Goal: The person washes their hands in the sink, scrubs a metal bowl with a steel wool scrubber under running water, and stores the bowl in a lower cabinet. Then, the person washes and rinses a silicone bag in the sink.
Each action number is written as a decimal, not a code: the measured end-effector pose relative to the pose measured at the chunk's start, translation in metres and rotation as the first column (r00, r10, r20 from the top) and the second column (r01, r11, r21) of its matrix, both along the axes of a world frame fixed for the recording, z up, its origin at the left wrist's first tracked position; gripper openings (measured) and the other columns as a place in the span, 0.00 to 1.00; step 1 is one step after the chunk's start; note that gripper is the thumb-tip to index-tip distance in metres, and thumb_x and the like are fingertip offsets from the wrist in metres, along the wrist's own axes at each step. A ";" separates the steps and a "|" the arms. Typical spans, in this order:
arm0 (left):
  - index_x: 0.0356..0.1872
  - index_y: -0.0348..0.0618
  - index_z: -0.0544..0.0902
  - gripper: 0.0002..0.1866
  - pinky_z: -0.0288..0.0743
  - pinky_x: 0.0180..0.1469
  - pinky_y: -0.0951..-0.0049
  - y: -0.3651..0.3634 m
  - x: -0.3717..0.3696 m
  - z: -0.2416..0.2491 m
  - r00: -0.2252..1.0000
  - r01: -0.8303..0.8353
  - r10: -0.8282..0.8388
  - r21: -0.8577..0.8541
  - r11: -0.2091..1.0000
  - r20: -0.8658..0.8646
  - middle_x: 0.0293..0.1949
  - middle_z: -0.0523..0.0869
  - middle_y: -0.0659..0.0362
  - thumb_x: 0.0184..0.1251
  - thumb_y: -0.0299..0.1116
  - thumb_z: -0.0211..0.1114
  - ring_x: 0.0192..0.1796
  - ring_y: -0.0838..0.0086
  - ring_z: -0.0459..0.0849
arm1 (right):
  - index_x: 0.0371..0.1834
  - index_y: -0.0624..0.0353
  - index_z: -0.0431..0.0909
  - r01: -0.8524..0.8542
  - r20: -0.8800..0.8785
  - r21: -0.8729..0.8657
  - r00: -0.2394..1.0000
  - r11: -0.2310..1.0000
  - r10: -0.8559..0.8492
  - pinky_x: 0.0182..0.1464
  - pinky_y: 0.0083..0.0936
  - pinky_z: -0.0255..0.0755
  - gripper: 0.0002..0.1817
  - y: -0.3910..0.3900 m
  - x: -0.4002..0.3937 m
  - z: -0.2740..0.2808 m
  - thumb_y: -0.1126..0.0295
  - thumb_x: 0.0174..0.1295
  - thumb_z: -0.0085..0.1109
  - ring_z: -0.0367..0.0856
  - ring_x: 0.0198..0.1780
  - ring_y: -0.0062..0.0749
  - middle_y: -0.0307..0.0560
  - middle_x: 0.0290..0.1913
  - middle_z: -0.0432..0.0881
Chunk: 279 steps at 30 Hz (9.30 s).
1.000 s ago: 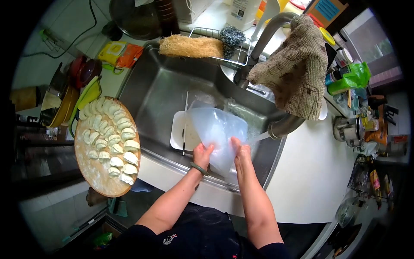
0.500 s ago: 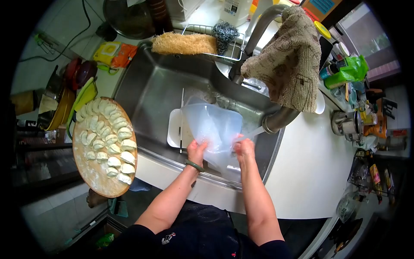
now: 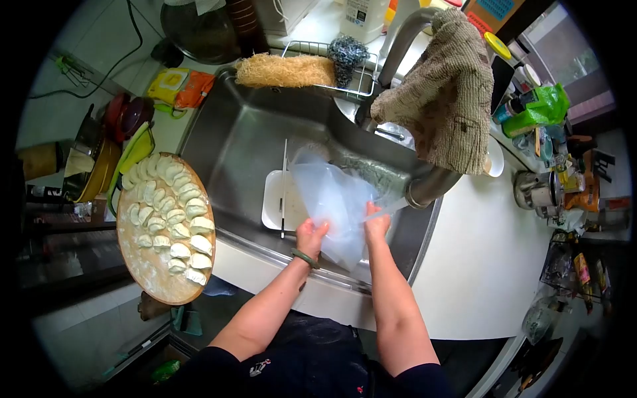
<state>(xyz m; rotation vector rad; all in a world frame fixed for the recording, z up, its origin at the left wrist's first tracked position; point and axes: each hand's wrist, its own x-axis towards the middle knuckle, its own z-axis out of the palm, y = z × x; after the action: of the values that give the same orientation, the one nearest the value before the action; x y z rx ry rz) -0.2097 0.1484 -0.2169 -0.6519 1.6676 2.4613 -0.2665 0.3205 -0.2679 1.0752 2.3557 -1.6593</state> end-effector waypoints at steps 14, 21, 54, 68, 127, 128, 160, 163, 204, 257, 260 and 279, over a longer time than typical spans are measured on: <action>0.22 0.37 0.75 0.16 0.67 0.26 0.69 0.028 -0.061 0.075 0.916 0.324 -0.400 -0.646 0.691 0.032 0.18 0.76 0.54 0.46 0.39 0.70 0.22 0.72 0.73 | 0.41 0.65 0.76 -0.618 -0.116 -0.116 0.786 0.778 0.607 0.32 0.16 0.69 0.11 0.010 0.048 0.080 0.76 0.55 0.54 0.74 0.31 0.18 0.40 0.32 0.79; 0.24 0.35 0.75 0.14 0.68 0.28 0.70 -0.036 -0.071 0.064 0.908 0.277 -0.419 -0.720 0.636 -0.022 0.19 0.76 0.53 0.51 0.37 0.65 0.24 0.76 0.75 | 0.25 0.61 0.75 -0.234 -0.211 0.069 0.947 0.970 0.244 0.21 0.16 0.58 0.06 0.040 0.017 0.097 0.70 0.55 0.56 0.65 0.19 0.15 0.32 0.19 0.72; 0.50 0.46 0.70 0.15 0.68 0.52 0.69 -0.006 -0.001 0.021 0.990 0.049 -0.126 0.681 0.731 0.064 0.47 0.76 0.59 0.68 0.41 0.47 0.49 0.72 0.74 | 0.60 0.70 0.57 -0.602 -0.263 0.481 0.595 0.638 0.760 0.65 0.34 0.50 0.25 -0.080 0.053 0.101 0.66 0.61 0.41 0.54 0.65 0.53 0.65 0.62 0.58; 0.42 0.43 0.76 0.10 0.68 0.43 0.80 0.041 0.020 0.008 0.961 0.267 -0.272 0.389 0.882 -0.045 0.36 0.78 0.67 0.63 0.34 0.53 0.39 0.82 0.74 | 0.54 0.65 0.66 -0.273 -0.167 -0.411 0.961 0.870 0.222 0.47 0.29 0.66 0.30 -0.014 0.013 0.026 0.57 0.53 0.60 0.73 0.43 0.34 0.53 0.44 0.76; 0.47 0.40 0.75 0.23 0.63 0.55 0.55 0.069 0.002 0.040 0.816 0.459 -0.506 -0.846 0.271 0.280 0.47 0.78 0.50 0.58 0.47 0.49 0.52 0.54 0.73 | 0.39 0.65 0.74 -0.485 0.011 -0.784 0.613 0.387 0.790 0.40 0.25 0.67 0.19 -0.097 0.074 0.061 0.59 0.61 0.42 0.73 0.38 0.29 0.46 0.35 0.76; 0.47 0.40 0.75 0.23 0.63 0.56 0.55 0.068 0.002 0.042 0.816 0.453 -0.510 -0.849 0.273 0.272 0.47 0.78 0.50 0.58 0.47 0.50 0.53 0.53 0.73 | 0.39 0.65 0.74 -0.489 0.013 -0.783 0.607 0.386 0.795 0.41 0.25 0.67 0.19 -0.097 0.075 0.059 0.59 0.61 0.42 0.73 0.38 0.29 0.46 0.35 0.76; 0.53 0.44 0.70 0.28 0.50 0.61 0.43 0.066 0.012 0.077 0.773 0.400 -0.611 -0.879 0.262 0.170 0.51 0.76 0.49 0.55 0.51 0.55 0.59 0.50 0.66 | 0.46 0.66 0.70 -0.494 0.017 -0.780 0.596 0.383 0.803 0.47 0.22 0.65 0.22 -0.110 0.081 0.047 0.58 0.64 0.35 0.71 0.45 0.28 0.49 0.42 0.74; 0.54 0.45 0.70 0.29 0.49 0.62 0.42 0.070 0.012 0.077 0.760 0.400 -0.630 -0.879 0.261 0.160 0.51 0.75 0.49 0.54 0.51 0.55 0.60 0.49 0.65 | 0.46 0.66 0.70 -0.490 0.022 -0.775 0.610 0.399 0.792 0.48 0.22 0.65 0.22 -0.102 0.072 0.048 0.57 0.64 0.35 0.71 0.45 0.28 0.49 0.43 0.74; 0.61 0.40 0.62 0.32 0.48 0.66 0.57 0.081 -0.029 -0.017 0.798 0.572 -0.221 -0.590 0.570 0.561 0.65 0.57 0.46 0.64 0.55 0.40 0.67 0.52 0.53 | 0.53 0.63 0.67 0.227 -0.069 -0.647 0.933 0.728 -0.352 0.53 0.35 0.69 0.21 0.014 0.031 0.179 0.57 0.67 0.40 0.75 0.48 0.37 0.48 0.49 0.74; 0.29 0.35 0.79 0.22 0.75 0.36 0.69 0.047 0.006 0.117 0.945 -0.267 0.280 -0.091 0.959 0.168 0.28 0.82 0.51 0.52 0.49 0.63 0.34 0.67 0.82 | 0.62 0.58 0.56 -0.399 -0.189 -0.756 0.892 0.519 0.410 0.62 0.36 0.57 0.40 -0.043 0.043 0.112 0.44 0.50 0.48 0.63 0.61 0.41 0.50 0.59 0.65; 0.30 0.35 0.79 0.21 0.75 0.36 0.69 0.060 0.025 0.110 0.976 -0.207 0.206 0.006 0.978 0.063 0.29 0.82 0.51 0.52 0.48 0.63 0.35 0.67 0.82 | 0.60 0.58 0.58 -0.393 -0.191 -0.774 0.892 0.495 0.410 0.59 0.35 0.59 0.36 -0.028 0.046 0.093 0.47 0.52 0.47 0.65 0.59 0.39 0.50 0.57 0.66; 0.36 0.37 0.79 0.17 0.73 0.42 0.67 0.051 0.079 0.095 0.976 -0.209 0.213 0.088 0.974 -0.048 0.34 0.82 0.50 0.51 0.41 0.60 0.39 0.66 0.80 | 0.42 0.68 0.74 -0.908 -0.065 0.005 0.418 0.419 0.906 0.31 0.34 0.72 0.27 -0.030 0.058 0.096 0.55 0.48 0.41 0.79 0.38 0.43 0.55 0.37 0.78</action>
<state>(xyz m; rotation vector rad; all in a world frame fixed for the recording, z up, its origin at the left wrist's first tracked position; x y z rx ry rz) -0.1309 0.1990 -0.1220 -0.7933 1.5805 2.7028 -0.2081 0.2909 -0.1717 -0.3561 2.1894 -1.2153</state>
